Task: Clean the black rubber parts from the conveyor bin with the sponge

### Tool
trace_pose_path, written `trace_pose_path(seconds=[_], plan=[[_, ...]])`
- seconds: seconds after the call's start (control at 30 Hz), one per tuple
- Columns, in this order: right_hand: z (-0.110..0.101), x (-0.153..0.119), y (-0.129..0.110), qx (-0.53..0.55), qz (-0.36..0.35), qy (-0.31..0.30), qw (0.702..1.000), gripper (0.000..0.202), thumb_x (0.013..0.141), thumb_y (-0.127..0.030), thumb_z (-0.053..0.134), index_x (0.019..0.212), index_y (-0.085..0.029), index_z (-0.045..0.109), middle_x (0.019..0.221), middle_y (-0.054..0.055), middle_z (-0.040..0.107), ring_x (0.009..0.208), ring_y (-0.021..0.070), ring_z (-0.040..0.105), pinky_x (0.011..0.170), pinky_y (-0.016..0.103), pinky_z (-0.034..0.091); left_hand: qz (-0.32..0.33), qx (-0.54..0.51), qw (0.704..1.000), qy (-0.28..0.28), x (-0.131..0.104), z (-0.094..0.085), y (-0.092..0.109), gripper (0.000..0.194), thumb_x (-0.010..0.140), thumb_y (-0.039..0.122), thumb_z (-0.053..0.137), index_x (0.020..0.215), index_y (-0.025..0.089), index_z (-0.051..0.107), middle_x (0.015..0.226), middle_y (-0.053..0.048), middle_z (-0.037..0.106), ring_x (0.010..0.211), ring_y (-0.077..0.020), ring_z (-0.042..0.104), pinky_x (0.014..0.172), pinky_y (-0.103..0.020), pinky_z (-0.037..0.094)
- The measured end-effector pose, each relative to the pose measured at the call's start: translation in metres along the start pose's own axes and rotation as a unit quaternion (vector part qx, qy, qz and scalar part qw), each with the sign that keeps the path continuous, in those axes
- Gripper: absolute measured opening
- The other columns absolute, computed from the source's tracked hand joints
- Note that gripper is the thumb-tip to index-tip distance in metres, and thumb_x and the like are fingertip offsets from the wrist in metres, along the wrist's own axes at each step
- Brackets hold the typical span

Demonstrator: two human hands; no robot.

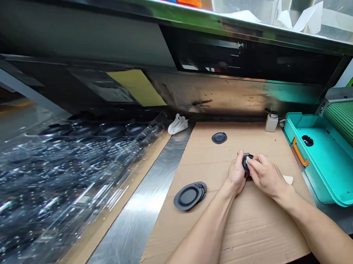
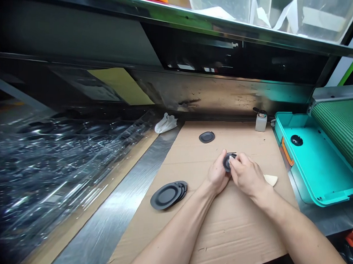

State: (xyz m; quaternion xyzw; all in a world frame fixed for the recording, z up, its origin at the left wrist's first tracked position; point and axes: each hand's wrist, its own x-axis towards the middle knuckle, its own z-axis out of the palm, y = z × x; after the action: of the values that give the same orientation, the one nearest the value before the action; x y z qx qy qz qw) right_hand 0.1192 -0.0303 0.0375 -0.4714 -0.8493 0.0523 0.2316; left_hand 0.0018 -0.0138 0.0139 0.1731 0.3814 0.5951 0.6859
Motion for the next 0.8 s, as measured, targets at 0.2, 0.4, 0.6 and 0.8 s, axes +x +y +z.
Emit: trace_pose_path(seconds=[0.2, 0.4, 0.6, 0.8], plan=[[-0.0061, 0.0026, 0.0023, 0.052, 0.005, -0.022, 0.998, 0.022, 0.099, -0.018, 0.050, 0.106, -0.019, 0.071, 0.099, 0.007, 0.064, 0.083, 0.0176, 0.061, 0.075, 0.027, 0.048, 0.031, 0.036, 0.999, -0.003, 0.0008, 0.0000, -0.0033, 0.037, 0.084, 0.051, 0.066, 0.075, 0.014, 0.067, 0.067, -0.004, 0.070, 0.069, -0.0176, 0.068, 0.060, -0.024, 0.049], [-0.0058, 0.0041, 0.0022, 0.036, 0.027, -0.022, 0.999, 0.024, 0.099, -0.018, 0.049, 0.107, -0.018, 0.071, 0.097, 0.007, 0.065, 0.081, 0.0175, 0.061, 0.075, 0.027, 0.048, 0.034, 0.039, 0.999, 0.011, 0.0011, 0.0010, -0.0052, 0.035, 0.081, 0.049, 0.070, 0.069, 0.016, 0.062, 0.061, 0.000, 0.065, 0.060, -0.0140, 0.062, 0.055, -0.022, 0.044], [-0.0081, 0.0037, 0.0057, 0.033, 0.013, -0.030, 0.999, 0.023, 0.098, -0.017, 0.050, 0.105, -0.019, 0.072, 0.097, 0.007, 0.066, 0.084, 0.0178, 0.062, 0.076, 0.026, 0.048, 0.029, 0.054, 0.998, -0.002, 0.0000, 0.0002, -0.0053, 0.037, 0.083, 0.051, 0.066, 0.069, 0.016, 0.061, 0.057, 0.002, 0.060, 0.053, -0.0122, 0.056, 0.050, -0.022, 0.040], [-0.0065, 0.0048, 0.0090, 0.065, 0.006, -0.018, 0.998, 0.021, 0.098, -0.017, 0.052, 0.103, -0.021, 0.072, 0.098, 0.006, 0.067, 0.085, 0.0172, 0.063, 0.079, 0.026, 0.049, 0.045, 0.066, 0.997, -0.010, 0.0034, -0.0015, -0.0099, 0.040, 0.084, 0.053, 0.067, 0.070, 0.016, 0.061, 0.059, 0.001, 0.061, 0.053, -0.0111, 0.054, 0.050, -0.021, 0.041]])
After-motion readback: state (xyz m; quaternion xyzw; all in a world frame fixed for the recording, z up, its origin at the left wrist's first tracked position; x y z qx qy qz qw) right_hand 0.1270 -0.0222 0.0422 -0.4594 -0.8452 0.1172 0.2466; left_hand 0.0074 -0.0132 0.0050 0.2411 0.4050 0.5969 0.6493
